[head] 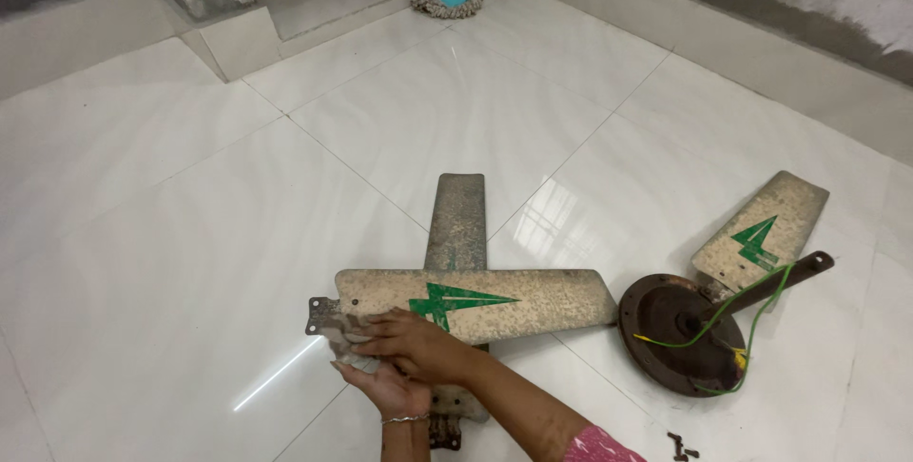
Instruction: The person cleans a ceiling fan blade with a cloth, wiping both sides of the blade while sitting on the floor. Other fan parts, including the motor housing and additional blades, are visible nearby.
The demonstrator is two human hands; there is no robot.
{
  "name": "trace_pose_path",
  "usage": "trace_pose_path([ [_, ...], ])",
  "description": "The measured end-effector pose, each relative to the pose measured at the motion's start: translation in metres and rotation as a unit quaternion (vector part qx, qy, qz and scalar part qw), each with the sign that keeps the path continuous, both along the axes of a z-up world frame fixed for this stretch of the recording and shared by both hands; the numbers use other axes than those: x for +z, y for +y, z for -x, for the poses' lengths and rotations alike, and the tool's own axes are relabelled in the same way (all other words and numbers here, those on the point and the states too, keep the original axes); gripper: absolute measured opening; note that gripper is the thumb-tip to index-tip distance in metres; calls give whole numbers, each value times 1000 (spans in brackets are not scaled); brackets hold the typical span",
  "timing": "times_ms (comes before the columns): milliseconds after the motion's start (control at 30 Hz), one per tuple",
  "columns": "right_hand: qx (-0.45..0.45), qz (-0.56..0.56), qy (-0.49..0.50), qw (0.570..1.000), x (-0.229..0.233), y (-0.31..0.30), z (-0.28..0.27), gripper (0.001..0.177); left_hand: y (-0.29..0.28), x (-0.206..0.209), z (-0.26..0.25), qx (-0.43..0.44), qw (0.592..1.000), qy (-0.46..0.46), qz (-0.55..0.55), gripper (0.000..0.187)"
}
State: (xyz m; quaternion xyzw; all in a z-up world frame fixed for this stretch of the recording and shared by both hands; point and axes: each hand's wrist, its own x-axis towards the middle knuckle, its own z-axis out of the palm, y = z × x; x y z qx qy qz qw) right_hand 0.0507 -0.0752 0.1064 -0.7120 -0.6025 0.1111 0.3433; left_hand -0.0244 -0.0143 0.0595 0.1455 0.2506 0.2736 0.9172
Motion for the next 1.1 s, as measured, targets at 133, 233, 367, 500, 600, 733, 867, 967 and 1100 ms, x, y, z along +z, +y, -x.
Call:
trace_pose_path([
  [133, -81, -39, -91, 992, -1, 42, -12, 38, -1, 6, -2, -51, 997, -15, 62, 122],
  [233, -211, -65, -77, 972, -8, 59, -27, 48, -4, 13, -6, -51, 997, -47, 22, 127],
  [367, -282, -47, -61, 956, -25, 57, -40, 43, -5, 18, -6, -26, 999, -26, 22, 131],
  [500, -297, -52, -85, 950, -41, 22, -47, 42, -7, 21, -5, -43, 997, -58, 27, 132],
  [600, -331, -43, -25, 942, -53, -17, -56, 36, -9, 21, -4, -50, 997, -54, 28, 132],
  [733, -390, -10, -26, 920, -65, -61, -69, 36, -11, 21, -2, -42, 998, -55, 13, 131],
  [867, -482, 18, -40, 875, -65, -96, -78, 37, -14, 16, -1, -52, 996, -77, -12, 134],
  [967, -482, 16, -54, 874, -57, -99, -66, 44, -16, 11, -1, -53, 990, -127, -17, 118],
  [1100, -318, -27, -34, 947, -40, -86, -39, 35, -6, 8, -5, -93, 988, -90, -84, 76],
])
